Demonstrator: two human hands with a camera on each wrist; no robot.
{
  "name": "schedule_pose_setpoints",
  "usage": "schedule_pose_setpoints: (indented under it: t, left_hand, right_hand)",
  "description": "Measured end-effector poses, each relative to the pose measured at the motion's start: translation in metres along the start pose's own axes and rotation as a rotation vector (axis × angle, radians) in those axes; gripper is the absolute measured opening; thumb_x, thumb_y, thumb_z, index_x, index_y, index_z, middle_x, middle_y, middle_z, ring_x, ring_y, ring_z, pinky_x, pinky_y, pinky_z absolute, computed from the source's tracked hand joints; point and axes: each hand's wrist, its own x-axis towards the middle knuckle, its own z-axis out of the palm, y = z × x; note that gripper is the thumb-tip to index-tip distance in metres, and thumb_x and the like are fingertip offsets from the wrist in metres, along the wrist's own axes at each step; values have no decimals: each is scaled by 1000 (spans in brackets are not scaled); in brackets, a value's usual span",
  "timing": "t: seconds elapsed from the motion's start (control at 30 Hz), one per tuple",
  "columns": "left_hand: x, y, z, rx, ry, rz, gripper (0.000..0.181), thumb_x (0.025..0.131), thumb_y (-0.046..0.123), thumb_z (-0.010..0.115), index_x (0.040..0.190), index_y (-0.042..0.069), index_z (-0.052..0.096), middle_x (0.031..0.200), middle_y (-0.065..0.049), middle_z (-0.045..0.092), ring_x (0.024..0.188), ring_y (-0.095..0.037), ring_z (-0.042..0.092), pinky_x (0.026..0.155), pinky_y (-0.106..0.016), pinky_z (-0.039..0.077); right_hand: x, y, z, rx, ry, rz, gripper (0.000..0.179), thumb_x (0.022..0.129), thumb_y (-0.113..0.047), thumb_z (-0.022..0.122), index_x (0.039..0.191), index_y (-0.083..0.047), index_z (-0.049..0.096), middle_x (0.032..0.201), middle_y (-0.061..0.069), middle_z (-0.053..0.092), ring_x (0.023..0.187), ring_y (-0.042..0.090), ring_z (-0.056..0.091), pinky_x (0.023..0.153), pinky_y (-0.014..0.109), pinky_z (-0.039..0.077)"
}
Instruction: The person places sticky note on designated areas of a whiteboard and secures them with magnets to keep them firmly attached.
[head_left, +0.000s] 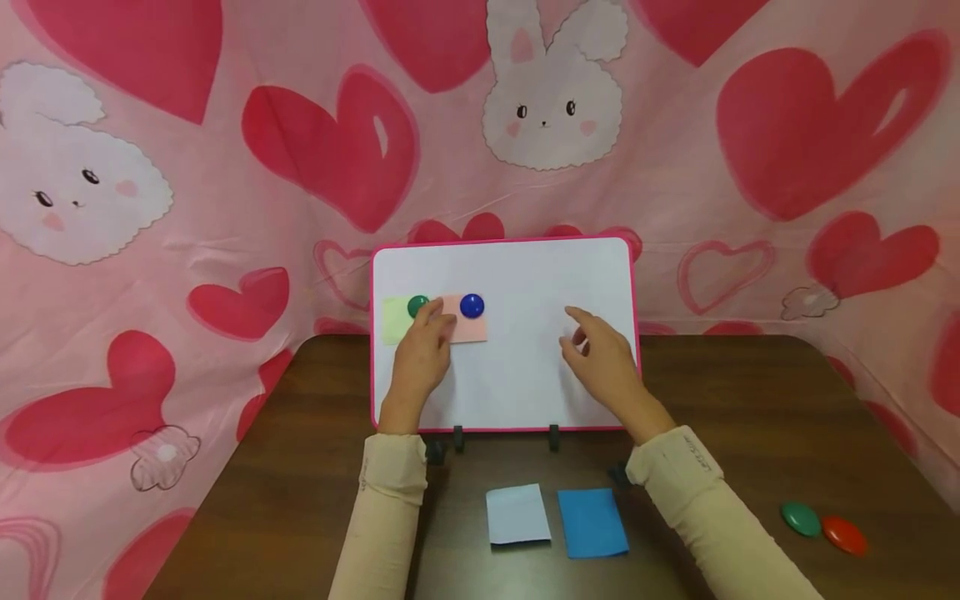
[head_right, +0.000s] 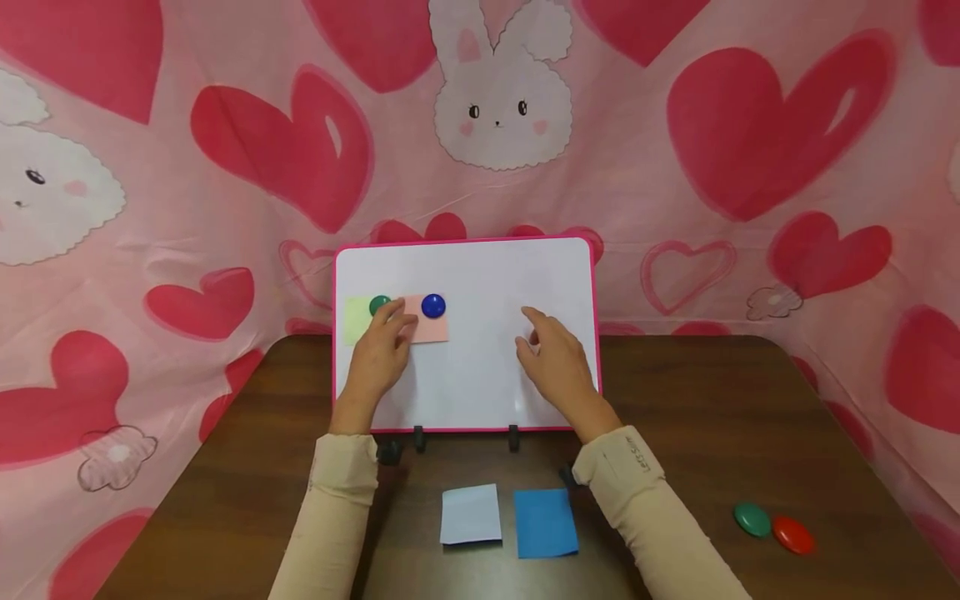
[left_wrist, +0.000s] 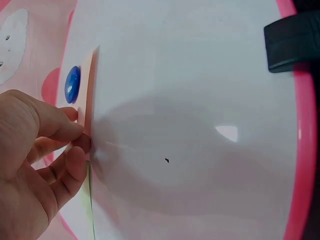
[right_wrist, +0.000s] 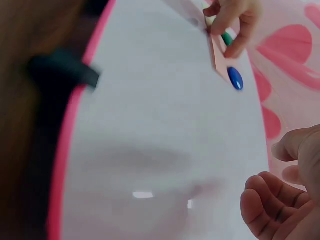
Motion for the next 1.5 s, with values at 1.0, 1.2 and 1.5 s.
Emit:
schedule_pose_setpoints:
  t: [1.0, 1.2, 1.5]
  left_hand:
    - [-14, 1, -5, 96, -17, -11, 27, 101, 17, 62, 123, 6, 72, 138, -10, 58, 125, -31, 57, 97, -47, 50]
    - [-42, 10, -17, 122, -234, -3, 22, 98, 17, 63, 114, 7, 74, 115, -10, 71, 107, -30, 65, 95, -48, 51]
    - [-106, 27, -1, 114, -649, 143, 21, 94, 26, 70, 108, 10, 71, 93, 2, 65, 85, -18, 62, 83, -43, 53]
  right_hand:
    - [-181, 128, -143, -298, -53, 239, 16, 93, -13, 70, 100, 1, 70, 89, 12, 70, 76, 28, 62, 65, 51, 47]
    - [-205, 141, -151, -264, -83, 376, 21, 97, -25, 68, 102, -5, 72, 92, 10, 69, 78, 13, 60, 60, 38, 47]
    - [-228, 152, -153, -233, -138, 505, 38, 103, -32, 58, 114, 3, 65, 86, 5, 63, 71, 9, 52, 59, 31, 40]
